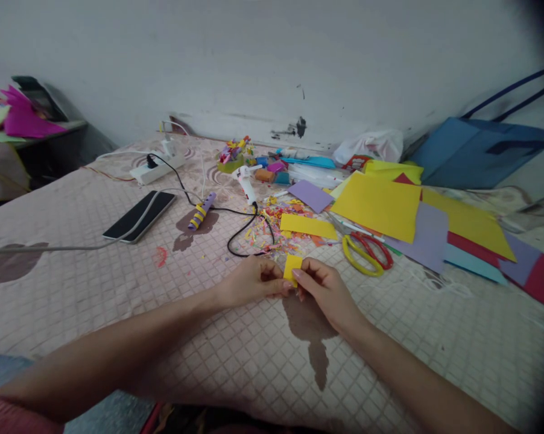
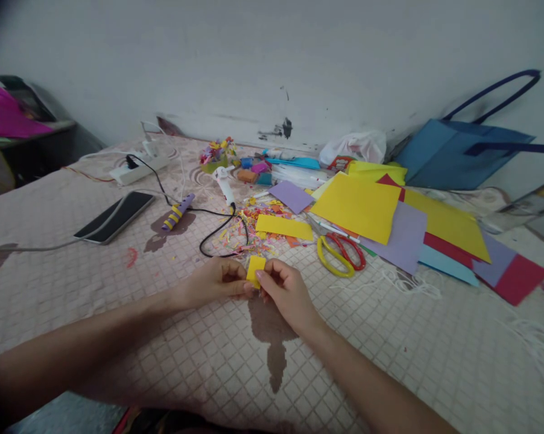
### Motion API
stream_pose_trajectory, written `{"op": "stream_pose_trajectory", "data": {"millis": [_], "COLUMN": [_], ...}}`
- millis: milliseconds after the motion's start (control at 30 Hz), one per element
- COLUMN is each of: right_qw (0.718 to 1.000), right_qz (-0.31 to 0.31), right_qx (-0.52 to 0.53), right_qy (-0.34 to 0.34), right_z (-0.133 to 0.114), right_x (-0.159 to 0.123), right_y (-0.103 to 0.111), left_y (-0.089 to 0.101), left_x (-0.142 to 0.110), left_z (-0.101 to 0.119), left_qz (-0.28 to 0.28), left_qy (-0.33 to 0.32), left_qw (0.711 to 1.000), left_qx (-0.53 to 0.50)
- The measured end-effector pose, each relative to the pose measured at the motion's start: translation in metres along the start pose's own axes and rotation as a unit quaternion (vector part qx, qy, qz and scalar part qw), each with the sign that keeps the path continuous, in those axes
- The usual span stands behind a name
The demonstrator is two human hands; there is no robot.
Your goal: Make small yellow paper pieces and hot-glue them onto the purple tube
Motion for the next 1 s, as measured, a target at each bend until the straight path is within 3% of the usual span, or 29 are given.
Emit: {"op": "stream_pose_trajectory", "data": {"millis": [233, 433, 533, 733, 867, 1000], "right_qw": [0.991, 0.967, 0.974, 0.998, 0.999, 0.994], "right_qz": [0.042, 0.051, 0.031, -0.024, -0.024, -0.022], "right_qx": [-0.117, -0.221, -0.204, -0.054, -0.041, -0.100], "right_qy": [0.050, 0.112, 0.096, -0.005, -0.007, 0.028], "right_z": [-0.007, -0.012, -0.011, -0.001, 0.000, -0.005], "right_x": [-0.002, -0.006, -0.005, 0.001, 0.002, 0.001], "right_y": [0.002, -0.006, -0.006, 0.001, 0.004, 0.004], "left_y": [0.006, 0.004, 0.005, 0.011, 0.013, 0.011], "left_x": [0.001, 0.000, 0.001, 0.002, 0.003, 0.003], "left_z": [0.005, 0.008, 0.006, 0.005, 0.005, 0.006], "left_qz": [0.072, 0.093, 0.076, 0.003, -0.054, -0.014], "left_qy": [-0.034, -0.037, -0.013, 0.055, 0.006, -0.036], "left_qw": [0.996, 0.995, 0.997, 0.992, 0.988, 0.993], "left_qx": [-0.028, -0.003, -0.012, -0.114, -0.147, -0.109]}}
Point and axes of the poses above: each hand's wrist, its own x-axis towards the middle knuckle, its own y-axis out of the back of the hand, z = x × y, the point moved 3 cm from there along x, towards the middle knuckle, and after that the axes turned 2 degrees about y, right-handed, at the moved point
